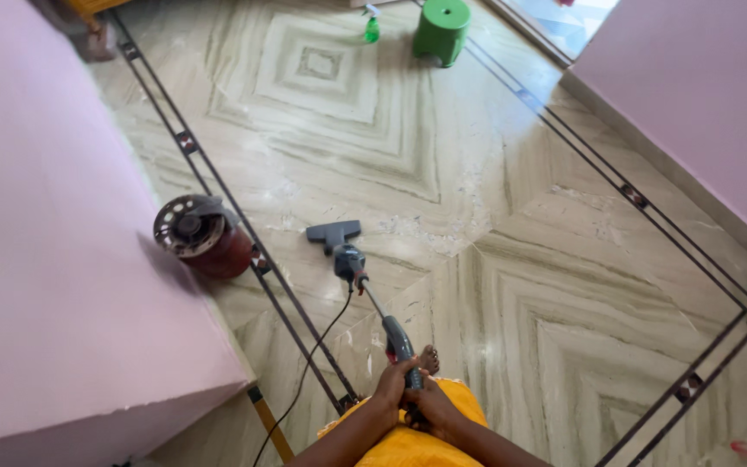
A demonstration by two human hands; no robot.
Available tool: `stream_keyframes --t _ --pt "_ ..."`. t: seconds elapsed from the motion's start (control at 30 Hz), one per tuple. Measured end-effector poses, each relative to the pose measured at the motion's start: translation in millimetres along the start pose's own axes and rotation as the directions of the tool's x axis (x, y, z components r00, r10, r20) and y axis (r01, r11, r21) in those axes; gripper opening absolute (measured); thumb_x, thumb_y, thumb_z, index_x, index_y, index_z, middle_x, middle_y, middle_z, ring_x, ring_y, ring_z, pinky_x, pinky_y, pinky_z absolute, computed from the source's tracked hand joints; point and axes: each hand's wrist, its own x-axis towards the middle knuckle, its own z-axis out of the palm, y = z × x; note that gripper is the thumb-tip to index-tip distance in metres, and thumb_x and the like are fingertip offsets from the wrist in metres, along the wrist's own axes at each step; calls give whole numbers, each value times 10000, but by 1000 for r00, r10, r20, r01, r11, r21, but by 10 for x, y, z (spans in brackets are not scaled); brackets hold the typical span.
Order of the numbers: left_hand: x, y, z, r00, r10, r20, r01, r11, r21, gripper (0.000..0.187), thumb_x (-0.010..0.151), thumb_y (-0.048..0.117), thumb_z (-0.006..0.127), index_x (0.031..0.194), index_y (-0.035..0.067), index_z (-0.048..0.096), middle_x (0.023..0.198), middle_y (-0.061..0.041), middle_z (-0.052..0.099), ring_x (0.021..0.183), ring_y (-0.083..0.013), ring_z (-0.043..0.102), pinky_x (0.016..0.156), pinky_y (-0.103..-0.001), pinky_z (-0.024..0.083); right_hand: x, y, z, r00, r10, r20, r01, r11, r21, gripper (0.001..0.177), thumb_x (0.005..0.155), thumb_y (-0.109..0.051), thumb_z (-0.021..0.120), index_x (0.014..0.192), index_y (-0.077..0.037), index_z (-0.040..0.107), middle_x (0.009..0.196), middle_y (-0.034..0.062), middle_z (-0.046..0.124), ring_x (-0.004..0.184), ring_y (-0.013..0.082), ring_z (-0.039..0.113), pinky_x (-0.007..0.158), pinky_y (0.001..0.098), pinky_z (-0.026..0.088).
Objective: The person vacuums a tiled floor in a bedroom using a corded stick vacuum. They move the vacuum head back and forth across the floor, navigating around a green stool and a gas cylinder near the wall.
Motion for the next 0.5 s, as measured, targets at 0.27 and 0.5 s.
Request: stream_keyframes --t 0.27,0.5 --pt "229 -449 218 947 321 5 -318 940 -121 341 942 257 680 1168 10 617 972 -116 727 877 -182 700 792 -320 570 -203 122 -309 999 28 -43 -33 992 -125 191 890 -125 645 1019 -109 504 709 70 555 465 178 538 386 293 406" --pt "-320 -523 496 972 234 -19 -235 969 -82 395 947 321 673 1241 70 594 1018 -95 722 895 -177 693 811 -332 559 -478 203 -551 1000 23 -11 -25 972 -233 176 891 -106 624 1031 -49 534 717 69 559 475 163 557 391 291 410"
